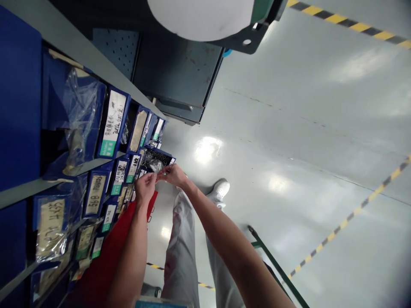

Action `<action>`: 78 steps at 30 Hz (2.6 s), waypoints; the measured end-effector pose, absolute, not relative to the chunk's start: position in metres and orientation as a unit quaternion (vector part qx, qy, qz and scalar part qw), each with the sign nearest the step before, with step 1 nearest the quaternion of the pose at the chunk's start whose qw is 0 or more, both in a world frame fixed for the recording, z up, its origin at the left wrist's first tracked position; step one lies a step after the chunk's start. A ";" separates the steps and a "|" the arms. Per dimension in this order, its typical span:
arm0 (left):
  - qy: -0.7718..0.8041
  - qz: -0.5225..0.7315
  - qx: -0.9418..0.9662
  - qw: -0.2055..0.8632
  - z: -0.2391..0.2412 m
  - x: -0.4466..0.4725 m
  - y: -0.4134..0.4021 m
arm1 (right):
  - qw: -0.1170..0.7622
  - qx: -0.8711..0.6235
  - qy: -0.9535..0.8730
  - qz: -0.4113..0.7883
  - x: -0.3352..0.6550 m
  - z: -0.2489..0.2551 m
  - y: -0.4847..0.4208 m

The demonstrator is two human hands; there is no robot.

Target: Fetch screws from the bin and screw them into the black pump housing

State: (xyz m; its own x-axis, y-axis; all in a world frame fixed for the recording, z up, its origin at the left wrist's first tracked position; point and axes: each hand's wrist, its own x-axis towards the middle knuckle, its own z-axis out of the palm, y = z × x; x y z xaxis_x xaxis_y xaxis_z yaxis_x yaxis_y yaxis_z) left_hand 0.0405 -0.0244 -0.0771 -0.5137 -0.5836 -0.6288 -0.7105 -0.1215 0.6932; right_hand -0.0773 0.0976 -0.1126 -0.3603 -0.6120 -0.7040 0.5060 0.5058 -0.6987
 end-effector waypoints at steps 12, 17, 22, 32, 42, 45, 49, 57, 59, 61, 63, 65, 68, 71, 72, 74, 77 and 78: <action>0.825 0.436 -0.358 0.005 -0.074 0.043 -0.026 | 0.578 0.000 0.637 -0.510 -0.083 -0.103 0.093; 0.844 0.432 -0.315 -0.037 -0.081 0.036 -0.024 | 0.544 0.040 0.654 -0.523 -0.078 -0.106 0.089; 0.729 0.561 -0.384 -0.080 -0.102 0.029 -0.022 | 0.489 0.130 0.648 -0.569 -0.074 -0.107 0.086; 0.785 0.521 -0.329 -0.064 -0.095 0.034 -0.029 | 0.491 -0.175 0.677 -0.519 -0.097 -0.089 0.101; 0.723 0.577 -0.380 0.019 -0.087 0.035 -0.035 | 0.504 -0.112 0.674 -0.529 -0.092 -0.105 0.098; 0.750 0.543 -0.374 0.048 -0.080 0.036 -0.037 | 0.508 -0.099 0.683 -0.516 -0.089 -0.103 0.098; 0.778 0.513 -0.356 0.063 -0.077 0.036 -0.036 | 0.535 -0.053 0.674 -0.507 -0.086 -0.098 0.097; 0.804 0.476 -0.357 0.027 -0.067 0.030 -0.024 | 0.483 -0.106 0.682 -0.539 -0.088 -0.094 0.097; 0.812 0.466 -0.350 0.024 -0.063 0.029 -0.024 | 0.475 -0.130 0.693 -0.526 -0.091 -0.093 0.096; 0.812 0.467 -0.348 0.025 -0.061 0.031 -0.025 | 0.463 -0.158 0.704 -0.514 -0.093 -0.091 0.095; 0.804 0.476 -0.354 0.030 -0.062 0.033 -0.026 | 0.443 -0.200 0.720 -0.496 -0.094 -0.088 0.094; 0.797 0.482 -0.363 0.035 -0.064 0.034 -0.027 | 0.412 -0.247 0.745 -0.463 -0.092 -0.084 0.093; 0.797 0.473 -0.374 0.021 -0.067 0.032 -0.025 | 0.358 -0.301 0.797 -0.382 -0.084 -0.078 0.090; 0.806 0.455 -0.379 -0.001 -0.068 0.027 -0.022 | 0.325 -0.311 0.842 -0.299 -0.076 -0.074 0.088; 0.808 0.446 -0.385 -0.011 -0.068 0.026 -0.021 | 0.323 -0.301 0.851 -0.285 -0.075 -0.074 0.087; 0.806 0.430 -0.406 -0.035 -0.067 0.025 -0.021 | 0.336 -0.260 0.861 -0.281 -0.078 -0.075 0.087; 0.794 0.419 -0.436 -0.057 -0.068 0.027 -0.021 | 0.339 -0.203 0.880 -0.266 -0.090 -0.076 0.091; 0.790 0.425 -0.439 -0.057 -0.070 0.029 -0.022 | 0.328 -0.201 0.886 -0.259 -0.095 -0.074 0.093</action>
